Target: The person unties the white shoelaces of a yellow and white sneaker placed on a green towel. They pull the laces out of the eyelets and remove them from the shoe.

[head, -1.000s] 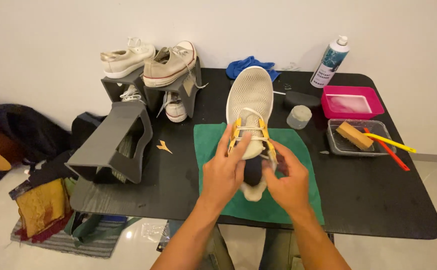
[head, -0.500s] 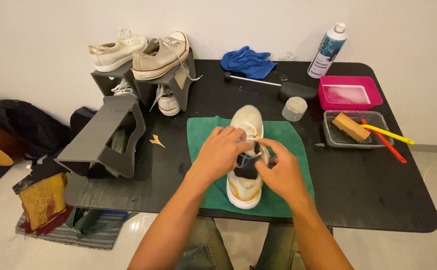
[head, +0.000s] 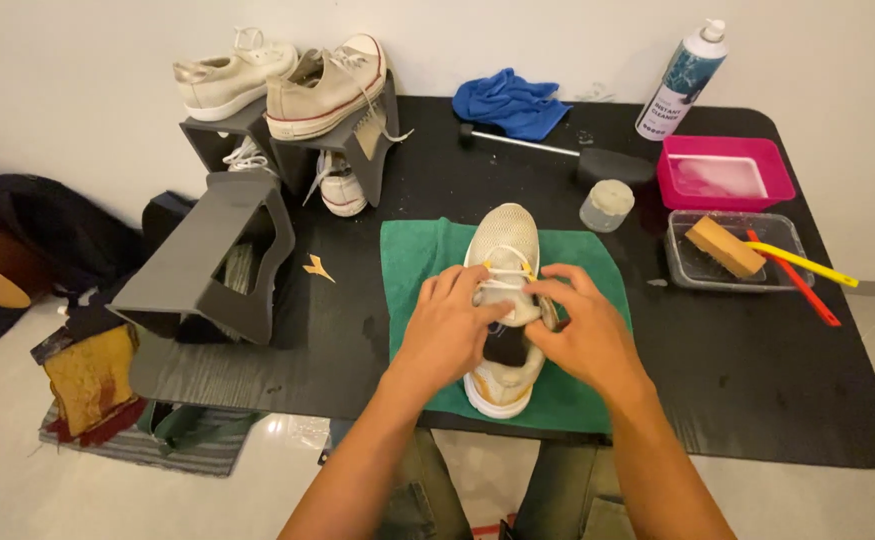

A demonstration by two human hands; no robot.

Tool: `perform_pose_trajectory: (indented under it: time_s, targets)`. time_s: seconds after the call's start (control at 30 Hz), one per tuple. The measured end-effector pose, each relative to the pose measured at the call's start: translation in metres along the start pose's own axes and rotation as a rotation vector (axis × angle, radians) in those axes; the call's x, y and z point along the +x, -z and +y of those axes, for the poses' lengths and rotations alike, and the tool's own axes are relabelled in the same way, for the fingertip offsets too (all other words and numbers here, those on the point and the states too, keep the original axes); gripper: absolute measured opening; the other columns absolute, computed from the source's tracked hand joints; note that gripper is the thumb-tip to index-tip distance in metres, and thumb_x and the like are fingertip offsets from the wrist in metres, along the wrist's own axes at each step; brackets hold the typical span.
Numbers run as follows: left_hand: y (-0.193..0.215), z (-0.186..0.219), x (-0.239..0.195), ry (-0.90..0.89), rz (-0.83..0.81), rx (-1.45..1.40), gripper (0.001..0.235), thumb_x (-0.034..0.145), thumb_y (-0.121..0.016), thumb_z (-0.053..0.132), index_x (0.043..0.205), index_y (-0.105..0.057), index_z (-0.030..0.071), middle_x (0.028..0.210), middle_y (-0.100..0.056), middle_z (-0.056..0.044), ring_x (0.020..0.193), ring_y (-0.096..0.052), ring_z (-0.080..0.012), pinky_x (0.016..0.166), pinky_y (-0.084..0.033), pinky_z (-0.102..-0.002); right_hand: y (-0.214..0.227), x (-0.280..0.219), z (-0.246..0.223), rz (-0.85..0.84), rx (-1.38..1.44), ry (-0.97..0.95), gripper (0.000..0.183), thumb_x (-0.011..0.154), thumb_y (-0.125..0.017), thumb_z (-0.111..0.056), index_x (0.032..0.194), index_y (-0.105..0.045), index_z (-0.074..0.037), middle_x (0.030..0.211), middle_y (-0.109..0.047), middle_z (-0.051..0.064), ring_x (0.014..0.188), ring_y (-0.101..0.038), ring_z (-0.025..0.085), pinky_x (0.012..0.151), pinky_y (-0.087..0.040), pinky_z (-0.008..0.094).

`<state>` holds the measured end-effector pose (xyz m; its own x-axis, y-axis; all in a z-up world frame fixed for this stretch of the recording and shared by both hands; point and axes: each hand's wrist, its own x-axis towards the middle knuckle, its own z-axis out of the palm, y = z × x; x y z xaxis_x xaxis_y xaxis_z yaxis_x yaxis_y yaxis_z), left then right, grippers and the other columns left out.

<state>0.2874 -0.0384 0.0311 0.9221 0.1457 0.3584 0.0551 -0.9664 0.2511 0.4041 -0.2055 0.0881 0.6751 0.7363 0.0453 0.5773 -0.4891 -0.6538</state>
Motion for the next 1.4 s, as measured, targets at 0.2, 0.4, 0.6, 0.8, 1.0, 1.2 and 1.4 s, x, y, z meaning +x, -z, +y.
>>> perform_pose_trajectory:
  time_s: [0.2,0.4,0.6,0.8,1.0,1.2,1.4]
  targets:
    - [0.011,0.003,0.003,-0.039,-0.024,-0.027,0.032,0.085,-0.061,0.015,0.112,-0.077,0.022,0.128,-0.051,-0.011,0.127,-0.046,-0.0370,0.103,-0.036,-0.049,0.014,-0.002,-0.013,-0.060,0.016,0.064,0.064,0.078,-0.071,-0.012,0.139,-0.056,-0.016,0.149,-0.045,0.017,0.127,-0.059,0.042,0.090,-0.063,0.051]
    - [0.035,0.011,-0.001,0.044,-0.021,-0.168,0.042,0.083,-0.058,0.021,0.122,-0.074,0.019,0.125,-0.051,-0.017,0.124,-0.049,-0.0440,0.098,-0.042,-0.049,0.018,0.004,-0.019,-0.189,0.075,0.103,0.043,0.089,-0.069,-0.020,0.131,-0.064,-0.011,0.144,-0.053,0.019,0.126,-0.058,0.049,0.096,-0.057,0.058]
    - [-0.001,0.003,-0.008,0.264,0.078,-0.267,0.043,0.089,-0.059,0.024,0.132,-0.062,0.020,0.114,-0.059,-0.008,0.095,-0.070,-0.0378,0.075,-0.058,-0.048,0.005,0.006,0.000,-0.115,0.115,0.019,0.040,0.081,-0.075,-0.021,0.117,-0.059,-0.012,0.138,-0.060,0.013,0.128,-0.059,0.042,0.106,-0.052,0.052]
    - [0.014,0.015,0.002,0.313,0.139,-0.301,0.028,0.096,-0.055,0.018,0.119,-0.069,0.013,0.100,-0.065,-0.006,0.083,-0.073,-0.0318,0.067,-0.060,-0.045,-0.013,0.008,0.025,0.057,-0.042,0.117,0.032,0.076,-0.076,-0.018,0.107,-0.069,-0.019,0.120,-0.069,0.007,0.107,-0.070,0.035,0.086,-0.061,0.048]
    - [0.008,0.001,-0.007,0.293,0.129,-0.396,0.028,0.094,-0.065,0.026,0.122,-0.069,0.020,0.108,-0.069,-0.004,0.097,-0.073,-0.0294,0.077,-0.061,-0.043,-0.016,0.014,0.046,0.094,0.180,0.052,0.021,0.071,-0.083,-0.013,0.088,-0.071,-0.014,0.097,-0.077,0.006,0.096,-0.074,0.027,0.085,-0.061,0.036]
    - [0.047,-0.007,-0.009,0.325,-0.015,-0.869,0.036,0.087,-0.072,0.014,0.122,-0.066,0.006,0.122,-0.067,-0.021,0.106,-0.069,-0.0465,0.084,-0.062,-0.046,-0.005,0.016,0.045,-0.040,0.529,-0.059,0.031,0.071,-0.087,-0.007,0.097,-0.070,-0.007,0.115,-0.075,0.011,0.094,-0.065,0.018,0.080,-0.061,0.039]
    - [0.056,-0.003,0.001,0.410,-0.098,-0.905,0.055,0.080,-0.073,0.012,0.131,-0.053,0.004,0.127,-0.060,-0.027,0.097,-0.071,-0.0480,0.081,-0.064,-0.047,-0.007,0.020,0.039,-0.007,0.230,0.112,0.039,0.069,-0.087,-0.014,0.104,-0.071,-0.010,0.125,-0.068,0.009,0.105,-0.071,0.031,0.074,-0.063,0.039]
